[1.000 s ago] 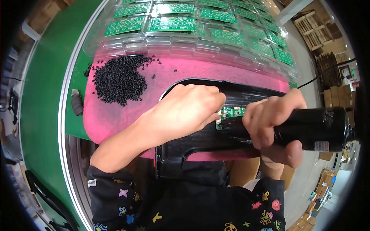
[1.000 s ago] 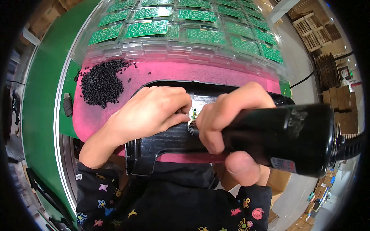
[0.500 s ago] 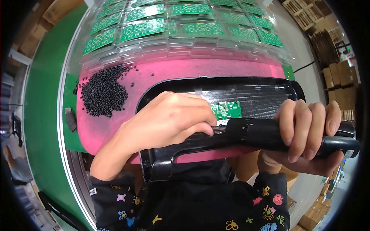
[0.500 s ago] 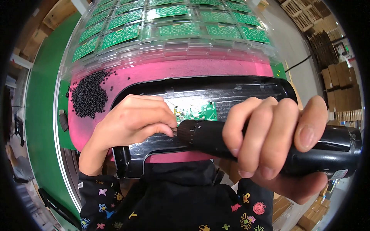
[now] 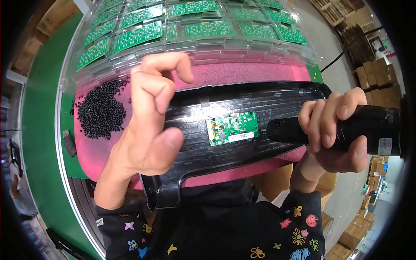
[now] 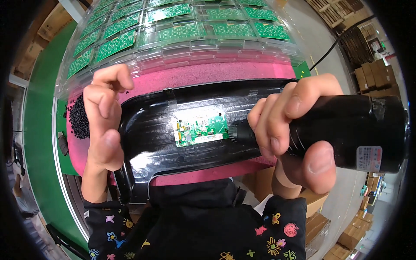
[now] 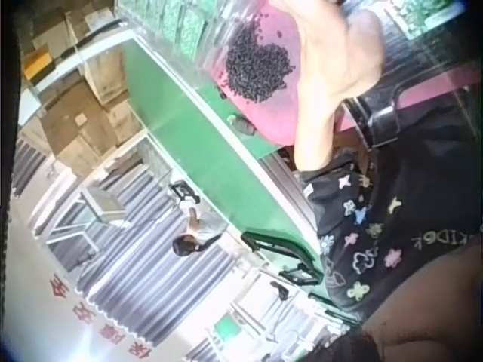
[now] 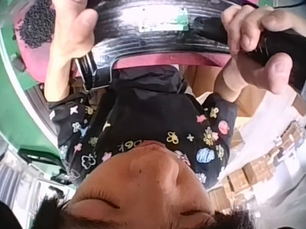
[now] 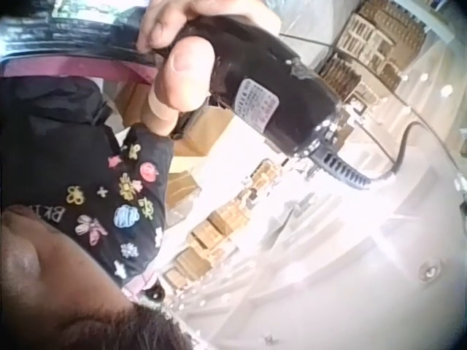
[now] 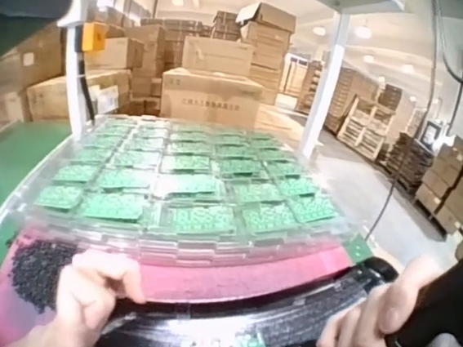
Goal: Assembling circuit boards into plastic housings and securing them with screws using an electric screwdriver.
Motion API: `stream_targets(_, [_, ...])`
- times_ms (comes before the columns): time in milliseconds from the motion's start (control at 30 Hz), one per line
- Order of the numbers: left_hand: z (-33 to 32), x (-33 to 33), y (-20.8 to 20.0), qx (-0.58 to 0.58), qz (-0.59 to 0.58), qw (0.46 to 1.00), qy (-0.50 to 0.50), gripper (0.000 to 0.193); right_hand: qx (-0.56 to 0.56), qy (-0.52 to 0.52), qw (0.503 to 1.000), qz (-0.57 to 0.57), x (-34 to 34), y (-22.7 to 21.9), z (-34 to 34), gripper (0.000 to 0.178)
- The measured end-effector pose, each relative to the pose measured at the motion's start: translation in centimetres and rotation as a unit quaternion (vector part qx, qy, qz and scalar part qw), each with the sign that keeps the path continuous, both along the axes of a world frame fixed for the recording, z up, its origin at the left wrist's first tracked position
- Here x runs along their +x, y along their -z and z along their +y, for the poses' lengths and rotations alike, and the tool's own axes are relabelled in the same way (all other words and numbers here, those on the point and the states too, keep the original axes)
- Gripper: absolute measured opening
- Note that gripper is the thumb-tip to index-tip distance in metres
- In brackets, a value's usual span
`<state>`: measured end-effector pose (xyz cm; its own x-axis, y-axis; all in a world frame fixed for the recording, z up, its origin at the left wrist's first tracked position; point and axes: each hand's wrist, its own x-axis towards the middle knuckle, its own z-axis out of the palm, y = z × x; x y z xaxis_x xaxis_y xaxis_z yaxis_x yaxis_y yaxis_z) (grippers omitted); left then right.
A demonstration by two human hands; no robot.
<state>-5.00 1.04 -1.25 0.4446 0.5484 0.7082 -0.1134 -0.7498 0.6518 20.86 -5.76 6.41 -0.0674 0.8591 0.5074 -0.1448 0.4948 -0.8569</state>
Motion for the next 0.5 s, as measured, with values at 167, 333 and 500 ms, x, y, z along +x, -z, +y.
stream_targets(167, [-0.1,0.2,0.0,-0.025,-0.037,0.999,-0.014,0.035,-0.002,0.008,1.0,0.01,0.0,0.7,0.6,0.042])
stream_targets(333, [-0.3,0.2,-1.2,-0.01,0.068,0.996,-0.052,0.025,-0.011,0.003,1.0,0.007,-0.4,1.2,1.2,0.041])
stream_targets(500, [-0.3,0.6,-1.4,0.025,0.127,0.986,-0.106,0.018,-0.02,-0.034,0.999,-0.025,-0.5,1.1,1.4,0.041])
